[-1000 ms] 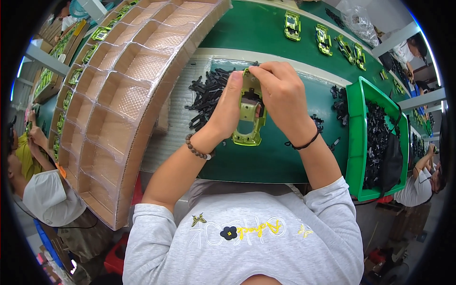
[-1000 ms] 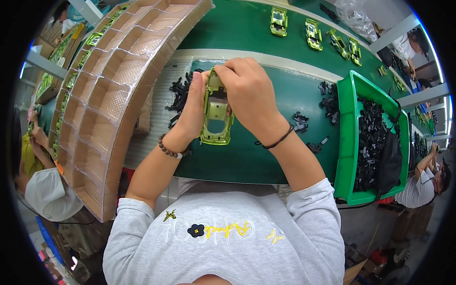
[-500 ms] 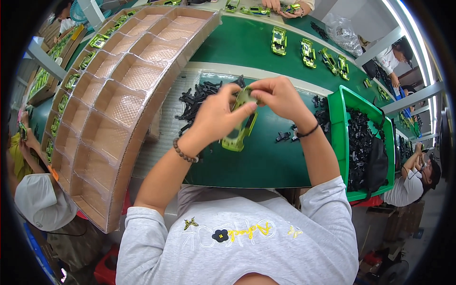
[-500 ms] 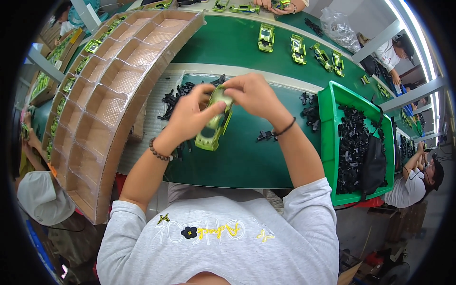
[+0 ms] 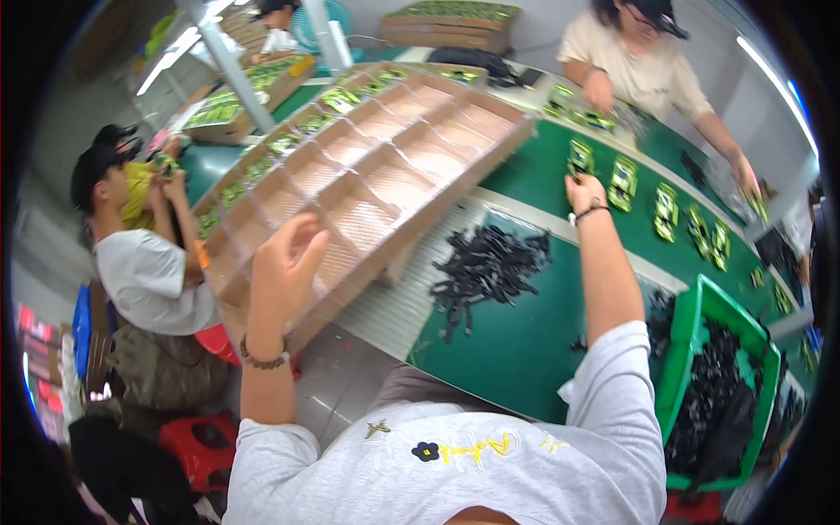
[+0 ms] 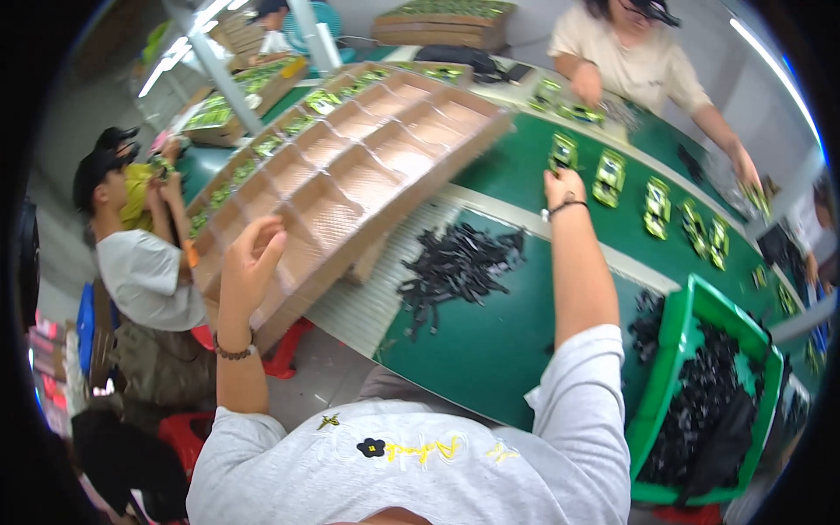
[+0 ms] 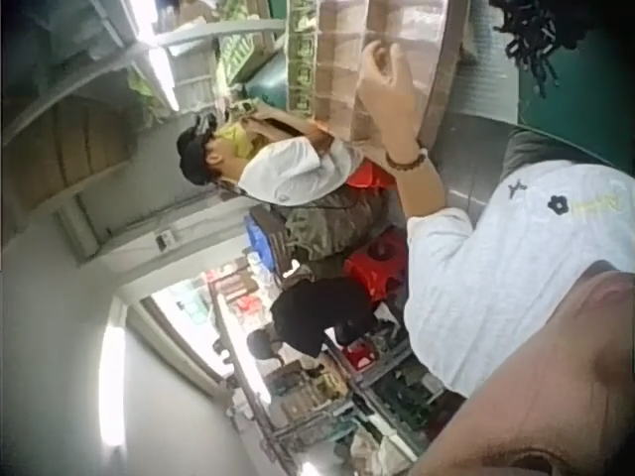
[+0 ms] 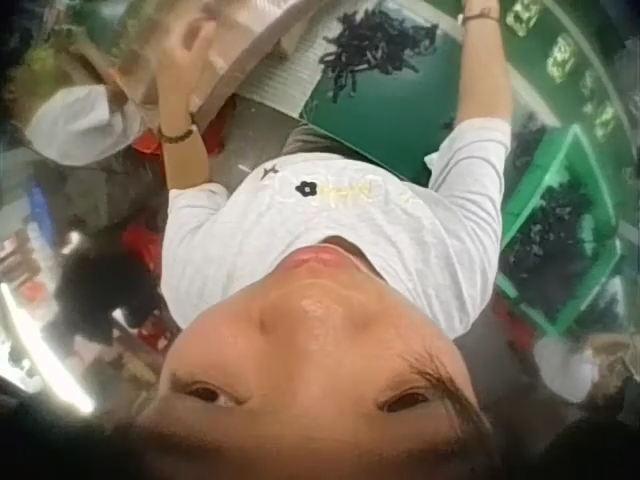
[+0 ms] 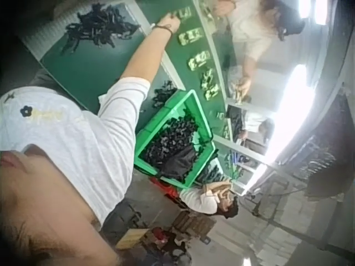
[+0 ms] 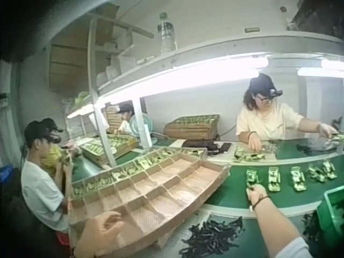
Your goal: The person assembles plastic toy cars by hand, joining chassis components and black plastic parts to toy car shells at a factory workbench.
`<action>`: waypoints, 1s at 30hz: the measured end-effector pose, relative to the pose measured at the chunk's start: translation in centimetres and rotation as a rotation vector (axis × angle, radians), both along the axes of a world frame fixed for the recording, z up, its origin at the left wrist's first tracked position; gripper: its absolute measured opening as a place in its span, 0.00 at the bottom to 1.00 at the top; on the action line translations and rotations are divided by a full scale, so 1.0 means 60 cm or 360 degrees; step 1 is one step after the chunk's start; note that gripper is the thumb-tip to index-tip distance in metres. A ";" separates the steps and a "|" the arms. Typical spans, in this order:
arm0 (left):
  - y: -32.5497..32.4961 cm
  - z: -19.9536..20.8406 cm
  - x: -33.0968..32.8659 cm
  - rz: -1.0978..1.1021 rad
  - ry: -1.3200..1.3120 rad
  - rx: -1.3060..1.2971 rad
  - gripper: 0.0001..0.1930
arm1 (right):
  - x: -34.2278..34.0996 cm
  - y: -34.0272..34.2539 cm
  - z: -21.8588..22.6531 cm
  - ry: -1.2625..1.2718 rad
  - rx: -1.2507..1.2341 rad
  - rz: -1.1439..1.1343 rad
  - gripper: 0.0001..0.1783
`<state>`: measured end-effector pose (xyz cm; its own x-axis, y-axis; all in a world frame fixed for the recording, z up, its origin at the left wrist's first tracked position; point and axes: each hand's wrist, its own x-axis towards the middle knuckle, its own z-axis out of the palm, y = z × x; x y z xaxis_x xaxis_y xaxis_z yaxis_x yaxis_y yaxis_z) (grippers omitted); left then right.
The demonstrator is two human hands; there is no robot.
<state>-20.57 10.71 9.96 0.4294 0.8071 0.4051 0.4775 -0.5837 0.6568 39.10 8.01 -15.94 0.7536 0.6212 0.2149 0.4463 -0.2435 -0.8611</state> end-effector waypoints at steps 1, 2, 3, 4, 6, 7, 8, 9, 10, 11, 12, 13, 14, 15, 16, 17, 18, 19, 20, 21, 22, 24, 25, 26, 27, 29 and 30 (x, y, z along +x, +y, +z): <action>0.015 -0.015 -0.062 0.0204 0.0122 0.0090 0.19 | -0.022 0.018 0.011 0.0012 -0.0106 0.0103 0.17; 0.041 -0.020 -0.097 0.0256 0.0247 0.0231 0.18 | 0.019 -0.013 -0.009 -0.0039 0.0068 0.0084 0.18; 0.071 -0.023 -0.128 0.0299 0.0366 0.0359 0.18 | 0.060 -0.046 -0.027 -0.0036 0.0210 -0.0012 0.10; 0.082 -0.020 -0.175 0.0424 0.0543 0.0471 0.17 | 0.031 -0.035 -0.009 0.1073 0.0598 0.0125 0.09; 0.091 -0.015 -0.275 0.0678 0.0703 0.0517 0.15 | -0.097 0.014 0.101 0.2042 0.1009 -0.0642 0.13; 0.114 -0.022 -0.318 0.0773 0.0672 0.0457 0.14 | -0.132 0.018 0.143 0.2287 0.0956 -0.0759 0.14; 0.154 -0.034 -0.363 0.0794 0.0659 0.0346 0.14 | -0.166 0.007 0.184 0.2255 0.0881 -0.0683 0.12; 0.205 -0.047 -0.391 0.0785 0.0643 0.0244 0.14 | -0.190 -0.011 0.210 0.2218 0.0828 -0.0630 0.11; 0.255 -0.057 -0.395 0.0767 0.0637 0.0297 0.15 | -0.179 -0.033 0.210 0.2217 0.0843 -0.0462 0.09; 0.304 -0.061 -0.390 0.0742 0.0628 0.0351 0.16 | -0.165 -0.053 0.211 0.2210 0.0863 -0.0299 0.08; 0.343 -0.061 -0.387 0.0693 0.0666 0.0322 0.18 | -0.175 -0.065 0.225 0.2169 0.0837 -0.0188 0.05; 0.378 -0.064 -0.380 0.0630 0.0705 0.0288 0.21 | -0.186 -0.082 0.240 0.2079 0.0794 -0.0113 0.05; 0.411 -0.062 -0.367 0.0617 0.0701 0.0017 0.24 | -0.194 -0.103 0.253 0.2057 0.0793 -0.0052 0.05; 0.440 -0.062 -0.350 0.0581 0.0703 -0.0257 0.28 | -0.200 -0.129 0.265 0.2027 0.0797 -0.0014 0.06; 0.463 -0.066 -0.331 0.0607 0.1000 -0.0291 0.37 | -0.212 -0.157 0.283 0.2055 0.0832 0.0048 0.06; 0.495 -0.073 -0.364 0.0516 0.1195 -0.0126 0.41 | -0.230 -0.172 0.301 0.2091 0.0861 0.0135 0.06; 0.530 -0.066 -0.417 0.0237 0.1426 -0.0119 0.34 | -0.245 -0.188 0.314 0.2097 0.0898 0.0294 0.06; 0.549 -0.056 -0.405 0.0439 0.1742 -0.0197 0.24 | -0.252 -0.221 0.323 0.2062 0.0955 0.0379 0.07; 0.576 -0.040 -0.469 0.0489 0.2157 0.0007 0.22 | -0.260 -0.237 0.333 0.2031 0.0995 0.0375 0.07; 0.592 -0.033 -0.497 -0.0129 0.1948 0.0489 0.20 | -0.264 -0.268 0.336 0.1977 0.1051 0.0308 0.07; 0.605 -0.042 -0.462 -0.0143 0.1436 0.0018 0.21 | -0.272 -0.311 0.342 0.1791 0.1112 0.0112 0.07; 0.626 -0.062 -0.515 -0.0105 0.1368 -0.0038 0.15 | -0.292 -0.362 0.347 0.1596 0.1157 -0.0126 0.06; 0.638 -0.066 -0.522 -0.0155 0.1429 0.0031 0.11 | -0.297 -0.387 0.348 0.1435 0.1156 -0.0257 0.06; 0.632 -0.063 -0.493 -0.0188 0.1440 0.0039 0.11 | -0.304 -0.391 0.345 0.1308 0.1143 -0.0322 0.06; 0.672 -0.056 -0.505 -0.0239 0.1516 0.0149 0.12 | -0.314 -0.393 0.343 0.1308 0.1151 -0.0349 0.06; 0.693 -0.061 -0.476 -0.0379 0.1654 0.0385 0.13 | -0.333 -0.412 0.331 0.0692 0.0825 -0.0467 0.08; 0.682 -0.107 -0.455 -0.0494 0.1679 0.0495 0.14 | -0.345 -0.430 0.334 0.0424 0.0558 -0.0477 0.08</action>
